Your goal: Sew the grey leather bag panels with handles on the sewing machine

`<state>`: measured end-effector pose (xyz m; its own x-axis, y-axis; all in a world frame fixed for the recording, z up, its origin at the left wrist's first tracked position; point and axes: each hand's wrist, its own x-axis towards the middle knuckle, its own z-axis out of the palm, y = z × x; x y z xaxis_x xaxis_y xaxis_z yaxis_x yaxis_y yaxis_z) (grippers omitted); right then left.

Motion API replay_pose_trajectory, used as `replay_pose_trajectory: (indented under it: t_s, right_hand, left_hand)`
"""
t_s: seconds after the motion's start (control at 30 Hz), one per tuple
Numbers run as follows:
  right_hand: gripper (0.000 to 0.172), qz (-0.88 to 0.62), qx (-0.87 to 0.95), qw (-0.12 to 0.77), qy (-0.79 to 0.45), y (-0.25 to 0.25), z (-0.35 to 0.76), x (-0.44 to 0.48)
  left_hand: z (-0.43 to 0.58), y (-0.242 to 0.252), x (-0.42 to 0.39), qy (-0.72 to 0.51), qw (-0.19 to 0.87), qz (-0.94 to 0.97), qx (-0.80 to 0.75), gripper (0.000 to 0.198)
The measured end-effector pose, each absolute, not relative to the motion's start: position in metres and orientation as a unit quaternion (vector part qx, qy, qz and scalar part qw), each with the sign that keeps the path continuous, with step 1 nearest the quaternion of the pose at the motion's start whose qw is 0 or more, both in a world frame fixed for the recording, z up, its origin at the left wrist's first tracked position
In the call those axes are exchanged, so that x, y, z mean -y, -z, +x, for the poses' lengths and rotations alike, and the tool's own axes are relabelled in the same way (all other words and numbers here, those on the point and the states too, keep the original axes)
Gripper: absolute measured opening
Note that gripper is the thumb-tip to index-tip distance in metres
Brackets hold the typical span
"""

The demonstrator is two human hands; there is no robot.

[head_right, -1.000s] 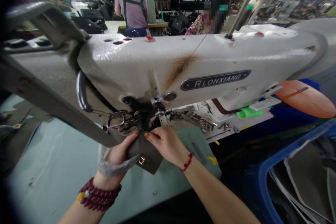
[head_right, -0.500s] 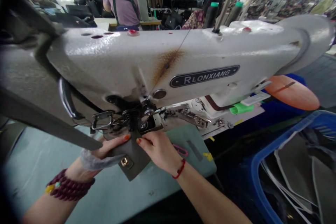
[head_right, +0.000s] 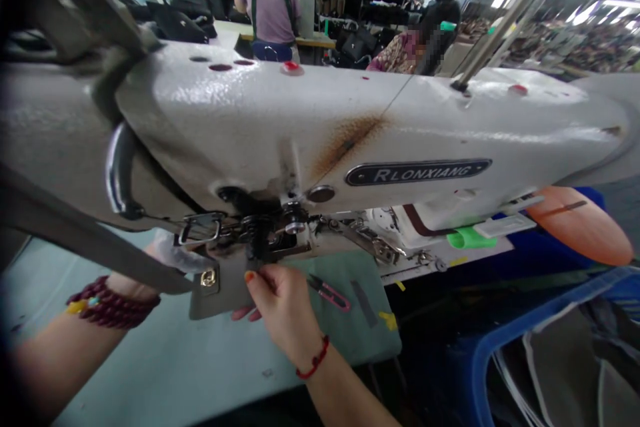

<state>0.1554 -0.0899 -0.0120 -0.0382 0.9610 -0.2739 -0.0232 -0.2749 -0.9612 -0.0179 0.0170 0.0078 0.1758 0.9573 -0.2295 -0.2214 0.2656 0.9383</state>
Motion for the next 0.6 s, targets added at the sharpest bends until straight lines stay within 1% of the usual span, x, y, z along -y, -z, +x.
replay_pose_trajectory:
  t_s: [0.13,0.17,0.23,0.3,0.37,0.47,0.6]
  right_hand:
    - [0.044,-0.519,0.391,0.434,-0.624,0.023,0.153,0.103]
    - [0.047,-0.513,0.383,0.434,-0.633,0.025,0.153,0.106]
    - [0.052,-0.501,0.376,0.437,-0.645,0.028,0.152,0.111]
    - [0.053,-0.49,0.377,0.443,-0.65,0.028,0.152,0.113]
    - [0.052,-0.489,0.38,0.45,-0.644,0.026,0.151,0.113]
    - [0.047,-0.505,0.389,0.453,-0.624,0.022,0.151,0.112]
    - [0.041,-0.521,0.404,0.441,-0.609,0.02,0.152,0.112]
  left_hand:
    - [-0.024,0.019,0.035,-0.479,0.677,0.289,-0.478,0.041]
    - [-0.022,0.028,0.052,-0.499,0.681,0.246,-0.476,0.045]
    - [-0.012,0.042,0.084,-0.519,0.688,0.227,-0.454,0.059]
    - [0.003,0.051,0.107,-0.517,0.706,0.232,-0.424,0.064]
    - [0.017,0.052,0.115,-0.498,0.714,0.223,-0.438,0.06]
    - [0.024,0.047,0.109,-0.438,0.695,0.206,-0.532,0.048]
    - [0.013,0.042,0.1,-0.361,0.68,0.256,-0.584,0.048]
